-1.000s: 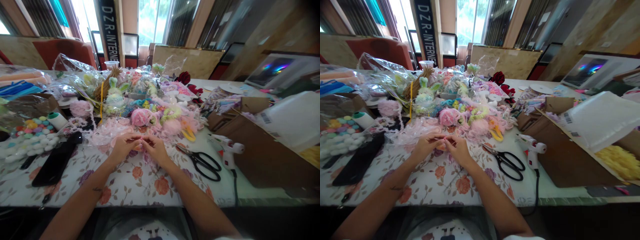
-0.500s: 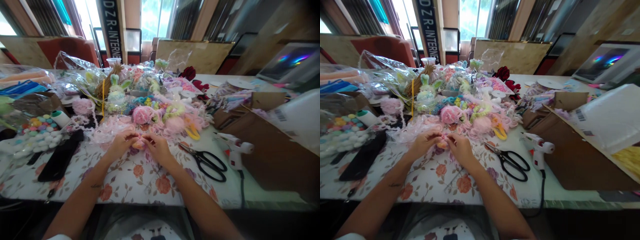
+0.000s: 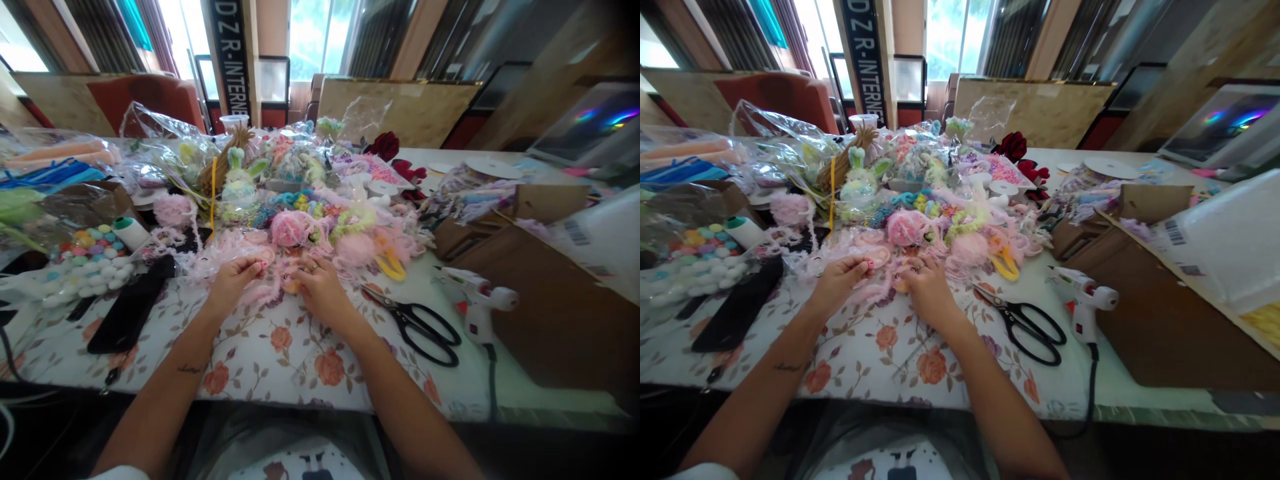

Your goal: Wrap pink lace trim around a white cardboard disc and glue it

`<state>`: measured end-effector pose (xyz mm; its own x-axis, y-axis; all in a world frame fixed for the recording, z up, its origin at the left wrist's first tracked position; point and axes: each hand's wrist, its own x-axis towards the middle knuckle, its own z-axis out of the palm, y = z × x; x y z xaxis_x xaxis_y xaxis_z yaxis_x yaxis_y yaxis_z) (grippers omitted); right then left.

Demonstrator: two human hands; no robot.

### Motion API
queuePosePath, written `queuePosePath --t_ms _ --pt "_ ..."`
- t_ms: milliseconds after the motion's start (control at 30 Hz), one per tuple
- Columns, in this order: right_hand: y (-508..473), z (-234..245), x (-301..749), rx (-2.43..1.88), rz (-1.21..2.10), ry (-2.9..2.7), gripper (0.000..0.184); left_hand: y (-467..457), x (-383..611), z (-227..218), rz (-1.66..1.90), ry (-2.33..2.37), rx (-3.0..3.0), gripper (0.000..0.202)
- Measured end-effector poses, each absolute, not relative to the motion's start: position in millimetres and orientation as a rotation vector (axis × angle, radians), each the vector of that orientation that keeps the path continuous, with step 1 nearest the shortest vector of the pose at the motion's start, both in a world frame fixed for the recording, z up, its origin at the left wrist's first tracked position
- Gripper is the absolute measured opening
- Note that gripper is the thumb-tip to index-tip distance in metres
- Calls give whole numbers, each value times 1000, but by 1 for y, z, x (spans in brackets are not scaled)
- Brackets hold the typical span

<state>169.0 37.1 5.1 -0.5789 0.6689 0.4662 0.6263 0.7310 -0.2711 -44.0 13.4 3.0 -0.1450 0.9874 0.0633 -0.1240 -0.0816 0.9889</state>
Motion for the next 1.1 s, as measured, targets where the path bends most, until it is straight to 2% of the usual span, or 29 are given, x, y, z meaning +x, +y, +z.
queuePosePath --t_ms 200,367,600,667,733,800,1100 --pt "46 8 178 -1065 16 -2239 34 10 -38 1 1382 1109 1113 23" --pt "31 12 172 -1253 -46 -2021 13 6 -29 -4 1283 1124 1113 23" --pt "5 -1 159 -1331 -186 -2226 38 3 -22 -15 1103 1004 920 26" --pt "3 -4 156 -1309 -219 -2281 36 3 -22 -17 1122 1017 867 26" --pt "3 -7 154 -1280 -210 -2338 26 3 -22 -17 1142 1036 825 26" --pt "5 -9 156 -1241 -143 -2383 15 3 -22 -17 1147 1038 782 27" --pt "17 -19 171 -1175 535 -2065 8 -5 -16 -6 982 900 661 17"
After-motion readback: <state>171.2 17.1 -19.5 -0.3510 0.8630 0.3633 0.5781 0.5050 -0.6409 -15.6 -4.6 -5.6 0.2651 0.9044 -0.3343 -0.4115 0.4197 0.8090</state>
